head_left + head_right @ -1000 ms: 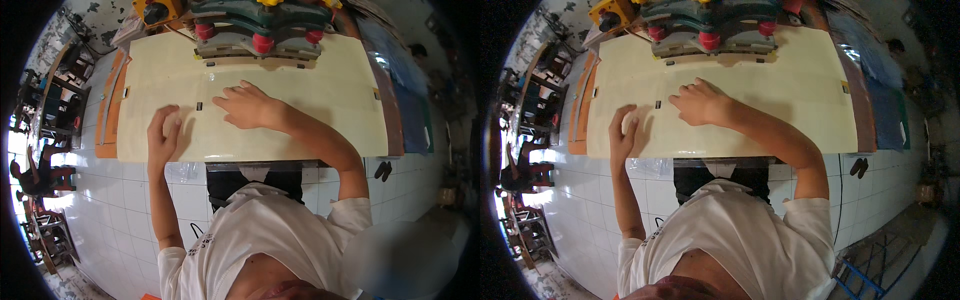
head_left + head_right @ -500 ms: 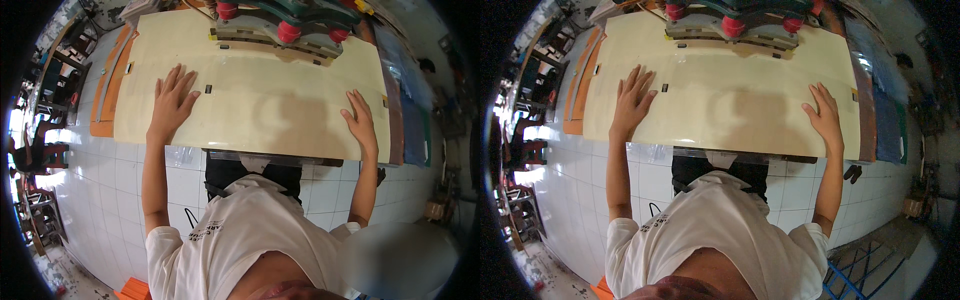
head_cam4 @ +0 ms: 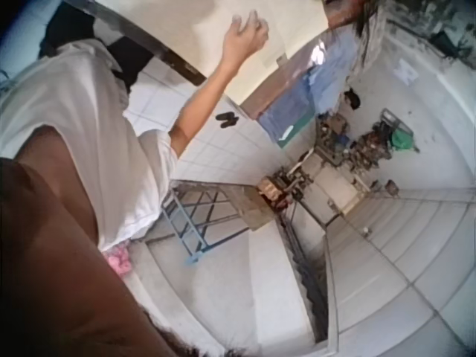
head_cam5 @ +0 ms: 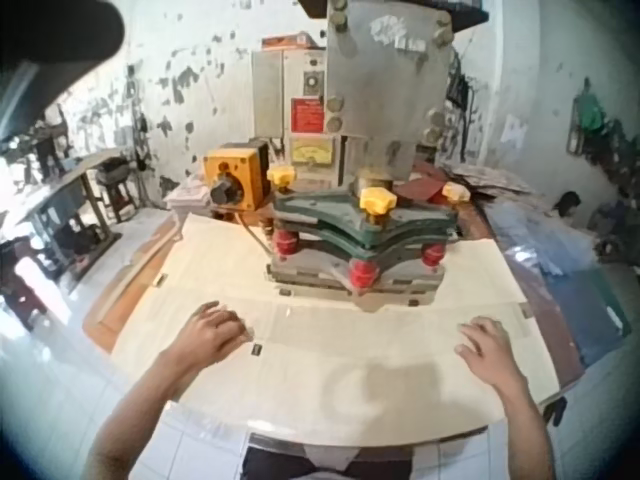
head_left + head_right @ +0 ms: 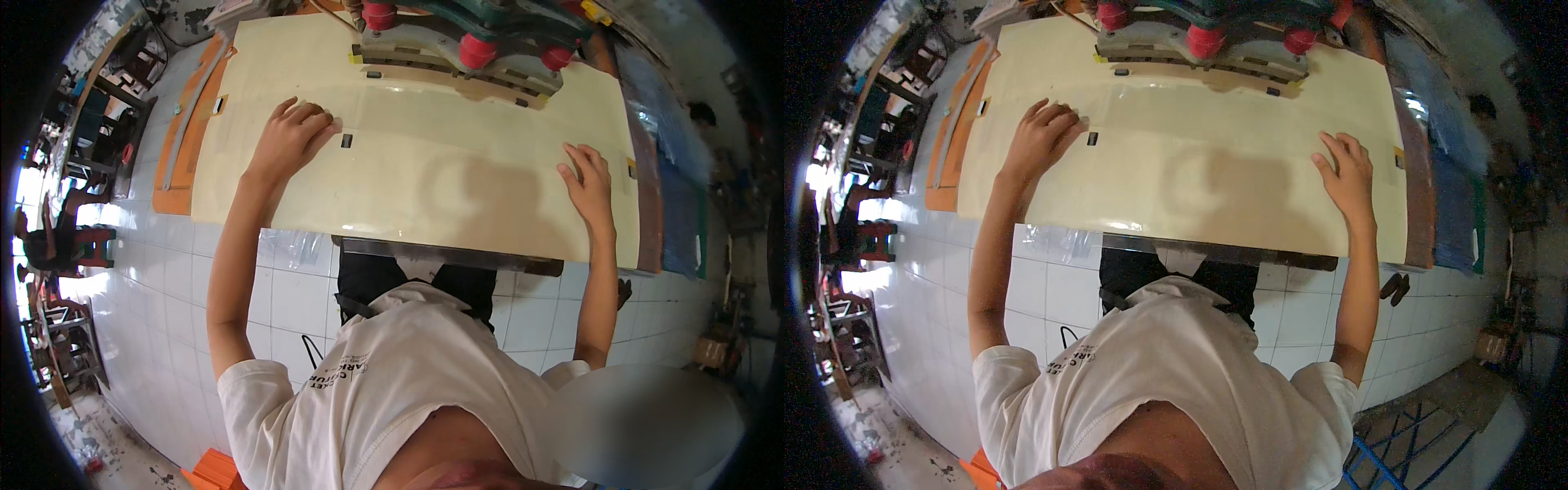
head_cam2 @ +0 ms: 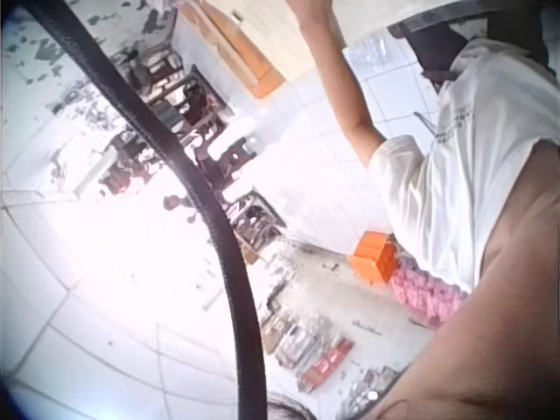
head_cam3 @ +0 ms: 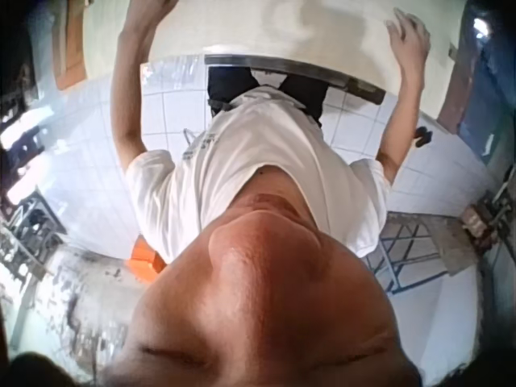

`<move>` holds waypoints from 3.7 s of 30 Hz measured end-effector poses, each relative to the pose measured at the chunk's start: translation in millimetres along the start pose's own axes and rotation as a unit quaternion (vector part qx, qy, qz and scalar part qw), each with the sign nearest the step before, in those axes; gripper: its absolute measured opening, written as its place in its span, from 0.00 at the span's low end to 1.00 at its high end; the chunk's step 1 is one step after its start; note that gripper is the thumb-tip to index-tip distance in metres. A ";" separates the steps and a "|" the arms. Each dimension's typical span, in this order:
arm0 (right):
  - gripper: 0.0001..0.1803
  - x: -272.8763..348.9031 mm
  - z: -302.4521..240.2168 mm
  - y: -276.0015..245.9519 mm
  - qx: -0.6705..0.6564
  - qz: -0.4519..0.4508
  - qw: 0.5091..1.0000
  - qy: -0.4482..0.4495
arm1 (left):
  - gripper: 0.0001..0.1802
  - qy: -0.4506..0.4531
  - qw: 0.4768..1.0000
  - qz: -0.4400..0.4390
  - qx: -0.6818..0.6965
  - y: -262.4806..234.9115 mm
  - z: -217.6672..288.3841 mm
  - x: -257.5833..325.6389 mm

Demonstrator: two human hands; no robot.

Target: The person aligns plastic sheets on a work surface, holds them flat under the heat press machine to seal them, and pulls apart the edges of the sealed plastic sheet by hand.

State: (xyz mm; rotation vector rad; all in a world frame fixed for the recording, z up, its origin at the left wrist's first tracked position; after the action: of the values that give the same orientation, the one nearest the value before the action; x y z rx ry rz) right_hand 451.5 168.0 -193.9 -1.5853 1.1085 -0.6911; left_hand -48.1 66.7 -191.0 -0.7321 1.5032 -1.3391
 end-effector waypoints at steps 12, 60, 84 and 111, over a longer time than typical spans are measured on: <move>0.32 -4.9 -99.8 -0.3 0.075 0.044 0.983 -0.159 | 0.09 0.028 0.965 0.219 -0.144 -111.1 69.6 3.8; 0.11 -24.8 65.0 -58.4 -0.081 -0.199 0.976 -0.028 | 0.09 -0.055 0.942 -0.209 0.255 -30.1 -52.2 -28.9; 0.32 45.8 -154.3 32.5 0.042 -0.085 0.991 -0.095 | 0.29 -0.007 0.990 -0.116 0.084 21.1 163.0 -31.5; 0.33 45.8 -197.7 53.9 0.029 -0.021 0.992 -0.118 | 0.27 0.003 0.990 -0.133 0.036 29.5 170.2 -23.2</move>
State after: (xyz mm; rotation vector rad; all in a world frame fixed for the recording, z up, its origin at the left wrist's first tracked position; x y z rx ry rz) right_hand 283.7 41.8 -190.4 -1.5989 0.8770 -0.5425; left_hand 121.4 27.9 -202.9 -0.9067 1.3887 -1.5864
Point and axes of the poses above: each hand's wrist, its own x-axis away from the middle knuckle, its own y-axis out of the palm, z = x × y, the point moved 4 cm from there along -x, towards the middle knuckle, and after that the axes turned 13 degrees about -z, right-handed, at the moved point
